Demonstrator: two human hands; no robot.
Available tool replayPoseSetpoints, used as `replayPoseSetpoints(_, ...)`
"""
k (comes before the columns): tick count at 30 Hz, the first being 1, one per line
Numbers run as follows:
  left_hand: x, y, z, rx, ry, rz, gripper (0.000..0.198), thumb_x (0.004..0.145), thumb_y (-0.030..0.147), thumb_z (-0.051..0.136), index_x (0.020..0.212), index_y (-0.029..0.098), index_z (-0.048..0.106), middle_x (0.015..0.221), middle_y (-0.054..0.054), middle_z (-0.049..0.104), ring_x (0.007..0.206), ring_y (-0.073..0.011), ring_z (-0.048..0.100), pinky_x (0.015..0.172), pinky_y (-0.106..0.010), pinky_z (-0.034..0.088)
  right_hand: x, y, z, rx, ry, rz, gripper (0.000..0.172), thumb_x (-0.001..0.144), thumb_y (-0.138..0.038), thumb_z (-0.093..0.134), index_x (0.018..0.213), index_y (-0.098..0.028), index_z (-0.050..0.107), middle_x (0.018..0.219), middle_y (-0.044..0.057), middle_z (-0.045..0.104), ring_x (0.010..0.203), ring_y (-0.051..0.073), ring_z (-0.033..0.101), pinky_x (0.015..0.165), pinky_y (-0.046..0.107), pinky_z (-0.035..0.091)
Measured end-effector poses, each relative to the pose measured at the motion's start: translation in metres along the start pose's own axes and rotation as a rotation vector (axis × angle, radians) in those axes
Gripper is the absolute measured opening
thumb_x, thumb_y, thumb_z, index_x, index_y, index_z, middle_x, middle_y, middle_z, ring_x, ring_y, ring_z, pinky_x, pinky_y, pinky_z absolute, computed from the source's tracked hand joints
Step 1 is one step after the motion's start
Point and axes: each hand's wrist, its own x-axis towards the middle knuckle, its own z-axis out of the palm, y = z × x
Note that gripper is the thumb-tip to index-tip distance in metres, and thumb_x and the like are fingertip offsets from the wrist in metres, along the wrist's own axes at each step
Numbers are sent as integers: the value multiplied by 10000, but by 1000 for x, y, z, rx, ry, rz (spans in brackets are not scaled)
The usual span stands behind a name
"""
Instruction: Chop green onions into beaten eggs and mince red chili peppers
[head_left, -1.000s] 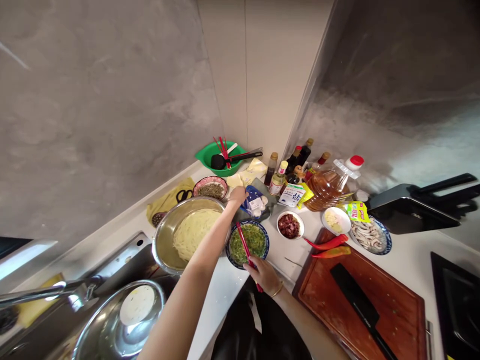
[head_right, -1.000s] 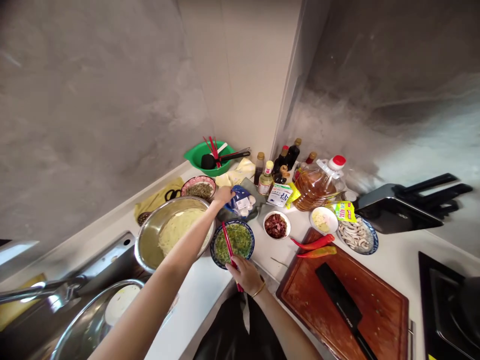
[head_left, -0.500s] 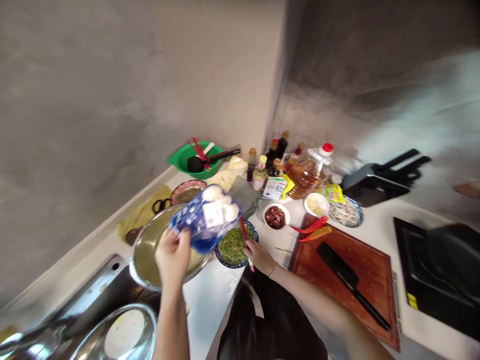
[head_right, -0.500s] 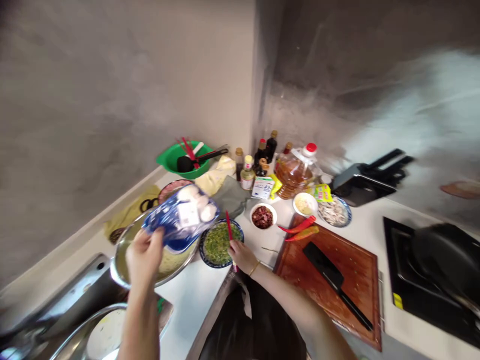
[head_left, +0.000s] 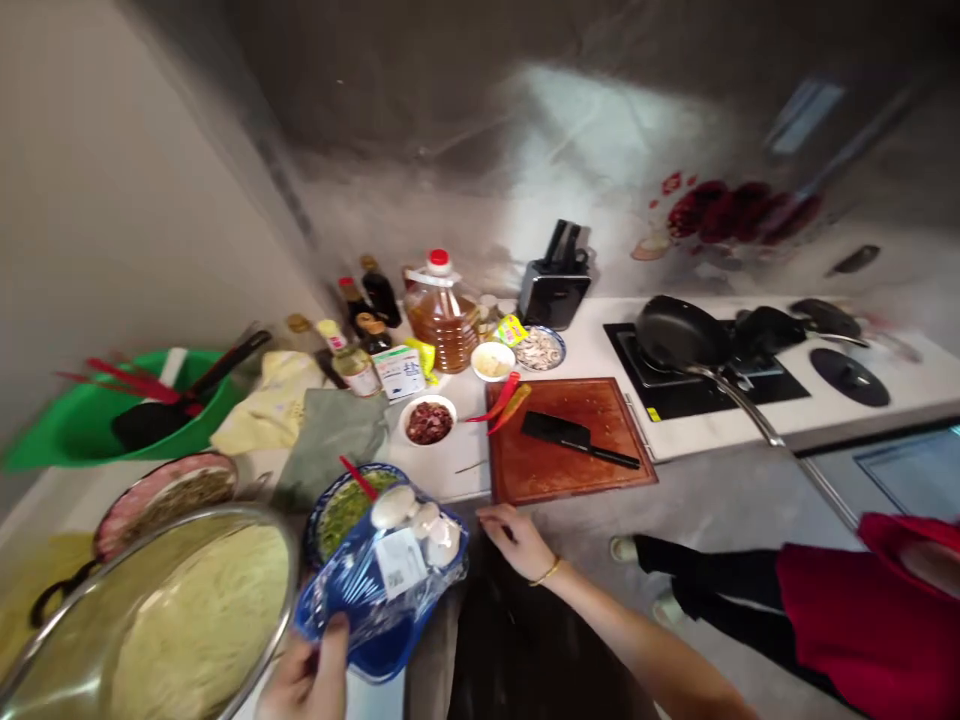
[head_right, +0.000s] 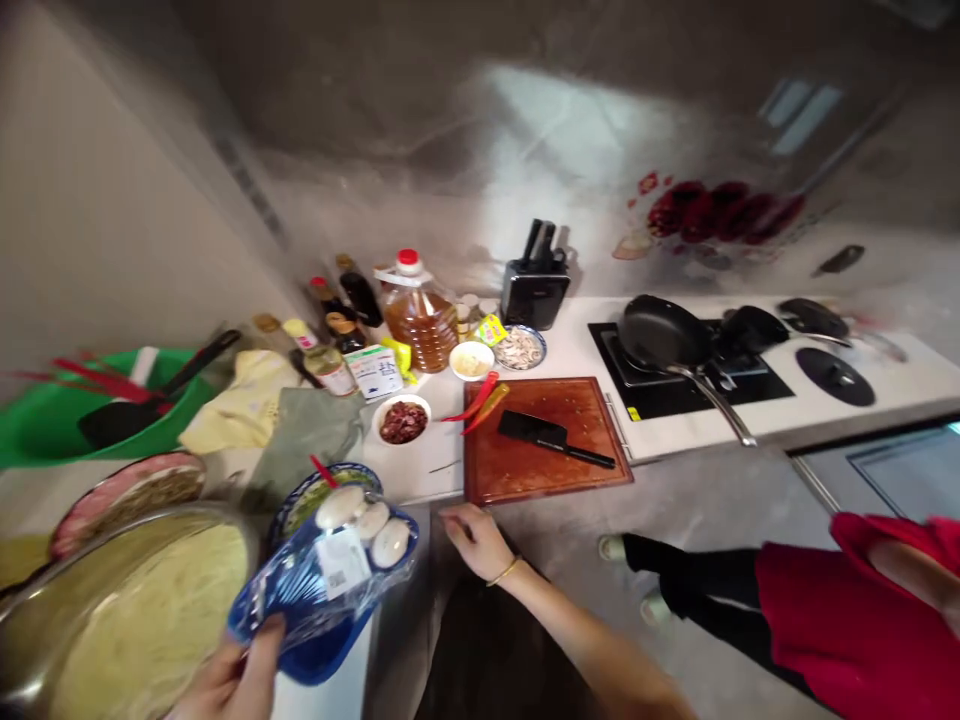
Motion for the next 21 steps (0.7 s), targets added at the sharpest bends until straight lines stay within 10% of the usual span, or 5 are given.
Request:
replayPoseSetpoints(8,-57,112,137,-85,-563,366,279,779,411,479,718,189,638,733,-41,620,669,-176,584,621,-267,462,-120,-2,-131,487,210,277,652,729,-561,600,1273,-228,462,1259,104,546,1126,253,537,875,399,491)
replayPoseSetpoints(14,-127,176,228,-276,-803,276,290,809,463,479,744,192,563,720,-17,597,631,-150,575,607,-251,467,-180,63,-212,721,531,509,541,745,-431,583,1226,-207,474,1105,103,633,857,243,660,619,373,572)
replayPoseSetpoints(21,-177,201,284,-279,-764,176,301,813,453,488,916,196,606,834,-43,650,769,-166,618,655,-239,483,-148,165,-367,585,1073,642,447,785,-419,442,1138,-149,493,905,71,657,709,178,656,598,311,570)
